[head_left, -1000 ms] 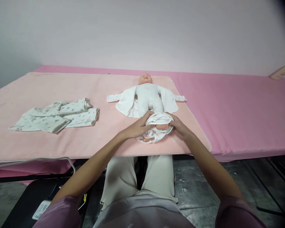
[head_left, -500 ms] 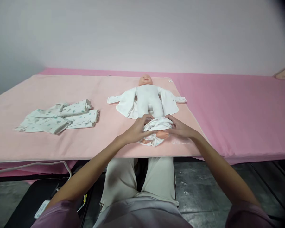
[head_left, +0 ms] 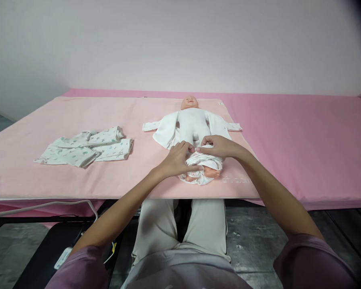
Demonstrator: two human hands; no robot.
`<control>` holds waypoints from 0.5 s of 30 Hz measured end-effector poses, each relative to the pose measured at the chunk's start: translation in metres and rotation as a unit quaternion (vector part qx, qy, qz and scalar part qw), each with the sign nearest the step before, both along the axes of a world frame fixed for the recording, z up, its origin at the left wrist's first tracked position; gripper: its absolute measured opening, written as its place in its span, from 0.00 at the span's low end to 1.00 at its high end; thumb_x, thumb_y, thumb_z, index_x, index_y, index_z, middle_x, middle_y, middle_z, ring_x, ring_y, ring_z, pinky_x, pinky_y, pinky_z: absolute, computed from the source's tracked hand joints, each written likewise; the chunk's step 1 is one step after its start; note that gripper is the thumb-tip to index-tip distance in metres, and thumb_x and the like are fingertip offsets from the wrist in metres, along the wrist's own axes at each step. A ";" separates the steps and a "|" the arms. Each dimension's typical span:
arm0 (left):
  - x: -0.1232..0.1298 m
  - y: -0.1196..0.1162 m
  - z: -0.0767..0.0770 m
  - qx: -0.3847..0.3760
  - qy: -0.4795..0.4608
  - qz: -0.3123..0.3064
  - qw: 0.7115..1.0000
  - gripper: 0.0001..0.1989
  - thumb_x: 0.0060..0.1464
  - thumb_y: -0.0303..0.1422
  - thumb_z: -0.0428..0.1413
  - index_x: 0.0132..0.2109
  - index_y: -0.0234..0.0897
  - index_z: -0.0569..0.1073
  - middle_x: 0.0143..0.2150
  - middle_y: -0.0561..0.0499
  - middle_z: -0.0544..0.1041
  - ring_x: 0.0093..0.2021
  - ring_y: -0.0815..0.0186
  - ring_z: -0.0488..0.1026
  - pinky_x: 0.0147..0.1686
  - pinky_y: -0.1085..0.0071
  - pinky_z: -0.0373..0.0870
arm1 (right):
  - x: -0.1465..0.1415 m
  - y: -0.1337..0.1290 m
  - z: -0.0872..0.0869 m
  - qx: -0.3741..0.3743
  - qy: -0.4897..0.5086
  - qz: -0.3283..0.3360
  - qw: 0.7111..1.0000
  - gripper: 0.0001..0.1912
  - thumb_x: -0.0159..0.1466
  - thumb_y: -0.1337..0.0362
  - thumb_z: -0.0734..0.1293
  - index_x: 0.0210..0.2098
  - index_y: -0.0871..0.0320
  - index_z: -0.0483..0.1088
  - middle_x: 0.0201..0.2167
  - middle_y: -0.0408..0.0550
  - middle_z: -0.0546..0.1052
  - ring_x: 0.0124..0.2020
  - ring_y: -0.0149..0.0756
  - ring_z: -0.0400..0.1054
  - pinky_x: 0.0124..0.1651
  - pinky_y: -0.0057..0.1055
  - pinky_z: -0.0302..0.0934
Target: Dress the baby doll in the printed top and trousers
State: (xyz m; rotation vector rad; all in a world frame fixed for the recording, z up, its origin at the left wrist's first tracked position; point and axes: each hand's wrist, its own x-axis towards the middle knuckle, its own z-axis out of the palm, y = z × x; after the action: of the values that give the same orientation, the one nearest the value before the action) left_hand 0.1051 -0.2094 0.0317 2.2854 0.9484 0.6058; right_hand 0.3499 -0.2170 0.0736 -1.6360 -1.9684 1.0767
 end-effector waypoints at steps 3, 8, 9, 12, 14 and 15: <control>-0.019 0.003 -0.006 -0.081 -0.074 -0.045 0.993 0.23 0.62 0.55 0.62 0.52 0.42 0.73 0.52 0.46 0.71 0.44 0.60 0.68 0.46 0.62 0.67 | 0.010 0.004 -0.010 0.018 0.081 0.025 0.996 0.24 0.60 0.39 0.76 0.37 0.53 0.78 0.33 0.46 0.76 0.31 0.35 0.64 0.33 0.34 0.53; -0.019 0.016 -0.011 -0.152 -0.124 -0.067 0.978 0.19 0.65 0.52 0.60 0.42 0.40 0.76 0.48 0.48 0.68 0.40 0.65 0.65 0.45 0.64 0.67 | -0.008 0.011 -0.018 0.066 0.092 0.014 0.993 0.22 0.64 0.41 0.73 0.36 0.54 0.77 0.36 0.46 0.78 0.36 0.37 0.66 0.39 0.35 0.57; -0.017 0.018 -0.011 -0.155 -0.129 -0.065 0.977 0.20 0.63 0.52 0.62 0.39 0.39 0.75 0.47 0.49 0.68 0.40 0.64 0.65 0.44 0.64 0.67 | -0.014 0.011 -0.018 0.085 0.084 0.008 0.993 0.21 0.64 0.42 0.73 0.36 0.54 0.76 0.37 0.46 0.78 0.37 0.38 0.67 0.40 0.36 0.58; -0.016 0.021 -0.013 -0.191 -0.173 -0.031 0.966 0.21 0.61 0.52 0.64 0.35 0.38 0.74 0.45 0.48 0.70 0.44 0.62 0.68 0.46 0.64 0.67 | -0.021 0.009 -0.020 0.128 0.043 -0.033 0.990 0.21 0.64 0.41 0.73 0.36 0.54 0.74 0.36 0.46 0.77 0.36 0.39 0.66 0.39 0.36 0.56; -0.020 0.019 -0.017 -0.242 -0.207 0.026 0.948 0.22 0.61 0.53 0.63 0.35 0.37 0.75 0.44 0.48 0.73 0.44 0.61 0.70 0.46 0.65 0.67 | -0.016 0.005 -0.028 0.145 0.007 -0.071 0.987 0.24 0.65 0.39 0.72 0.31 0.54 0.70 0.30 0.44 0.74 0.33 0.37 0.63 0.36 0.36 0.53; -0.023 0.017 -0.020 -0.271 -0.218 0.058 0.936 0.23 0.61 0.54 0.64 0.34 0.36 0.75 0.41 0.49 0.74 0.43 0.62 0.71 0.44 0.65 0.66 | -0.011 0.003 -0.034 0.151 -0.007 -0.087 0.985 0.27 0.66 0.38 0.71 0.28 0.54 0.67 0.26 0.43 0.70 0.31 0.36 0.60 0.34 0.36 0.50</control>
State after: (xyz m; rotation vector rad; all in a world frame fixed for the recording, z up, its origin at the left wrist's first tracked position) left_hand 0.0825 -0.1923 0.0117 1.5329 0.8923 0.7516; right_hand 0.3389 -0.2140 0.0401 -1.6142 -1.8496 0.6674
